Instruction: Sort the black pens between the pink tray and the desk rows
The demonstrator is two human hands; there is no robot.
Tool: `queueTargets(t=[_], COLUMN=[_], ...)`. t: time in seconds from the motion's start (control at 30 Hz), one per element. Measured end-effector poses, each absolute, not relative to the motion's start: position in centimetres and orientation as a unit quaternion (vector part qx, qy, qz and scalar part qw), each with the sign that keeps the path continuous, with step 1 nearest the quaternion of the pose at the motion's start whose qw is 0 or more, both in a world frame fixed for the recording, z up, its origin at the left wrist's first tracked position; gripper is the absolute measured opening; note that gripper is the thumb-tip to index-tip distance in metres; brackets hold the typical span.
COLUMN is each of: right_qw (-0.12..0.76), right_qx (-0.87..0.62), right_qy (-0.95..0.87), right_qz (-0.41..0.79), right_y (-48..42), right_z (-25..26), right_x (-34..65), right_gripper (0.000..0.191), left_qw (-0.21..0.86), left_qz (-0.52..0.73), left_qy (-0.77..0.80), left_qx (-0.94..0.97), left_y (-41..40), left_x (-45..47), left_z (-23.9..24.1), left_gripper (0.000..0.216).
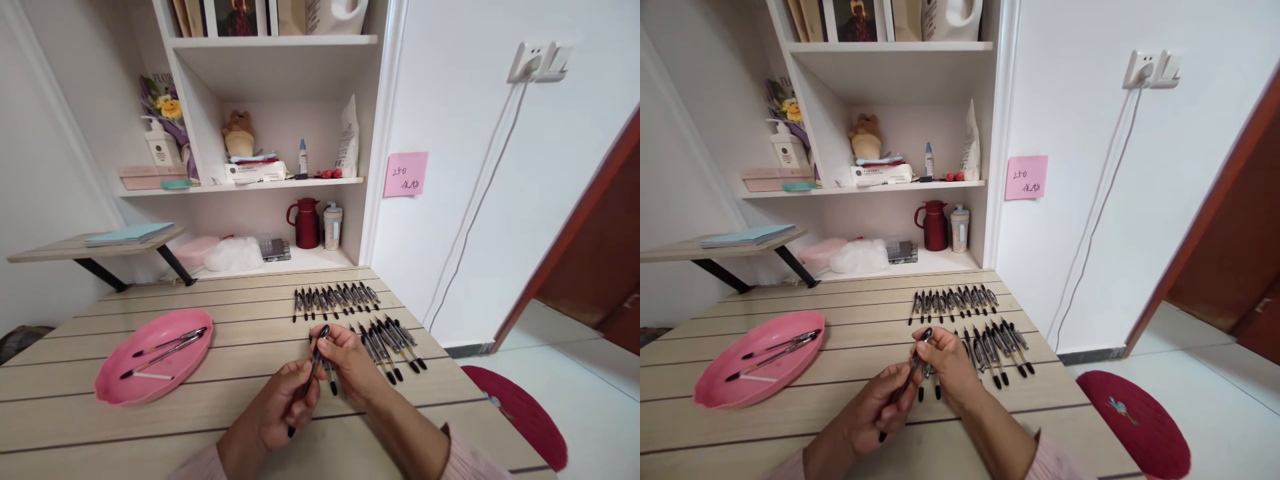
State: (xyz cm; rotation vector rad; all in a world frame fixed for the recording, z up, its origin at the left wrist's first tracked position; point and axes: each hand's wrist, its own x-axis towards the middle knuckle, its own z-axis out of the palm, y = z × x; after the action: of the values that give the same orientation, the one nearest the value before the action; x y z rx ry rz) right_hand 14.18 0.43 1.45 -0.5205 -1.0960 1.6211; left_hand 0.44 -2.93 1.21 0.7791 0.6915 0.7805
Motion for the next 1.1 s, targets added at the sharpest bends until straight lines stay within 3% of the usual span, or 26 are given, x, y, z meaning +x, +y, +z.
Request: queueTargets(t=[0.17,0.33,0.6,0.87,1.1], right_qw=[0.526,0.551,0.518,0.553,0.528], right_qx=[-0.201,-0.306,-0.210,-0.313,-0.209], right_qy=[-0.451,-0.493,-0.457,-0.471,-0.441], right_qz=[0.692,0.600,0.692,0.612,0.695], right_y=[0.3,0.5,0.2,0.8,0.4], right_z=[1.8,1.5,1.8,0.6,1.1], right_x=[14.2,14.0,14.4,13.5,13.9], right_gripper=[0.037,0.032,0.036,0.035,0.033], left_qw=[0.773,0.684,0.805,0.680,0.824], left_qz=[0.386,0.449,0.370,0.460,0.353], left_qy=[0.328,0.394,0.291,0.384,0.299], left_qx=[0.381,0.418,0.360,0.422,0.326], left_y=[-2.9,-2.6,-3.0,-2.6,-2.9], left_x=[0.6,1.3,0.1,1.5,0.1], left_z=[1.3,0.6,1.3,-0.1,1.1], left_gripper=[0.027,0.026,0.027,0.024,0.027])
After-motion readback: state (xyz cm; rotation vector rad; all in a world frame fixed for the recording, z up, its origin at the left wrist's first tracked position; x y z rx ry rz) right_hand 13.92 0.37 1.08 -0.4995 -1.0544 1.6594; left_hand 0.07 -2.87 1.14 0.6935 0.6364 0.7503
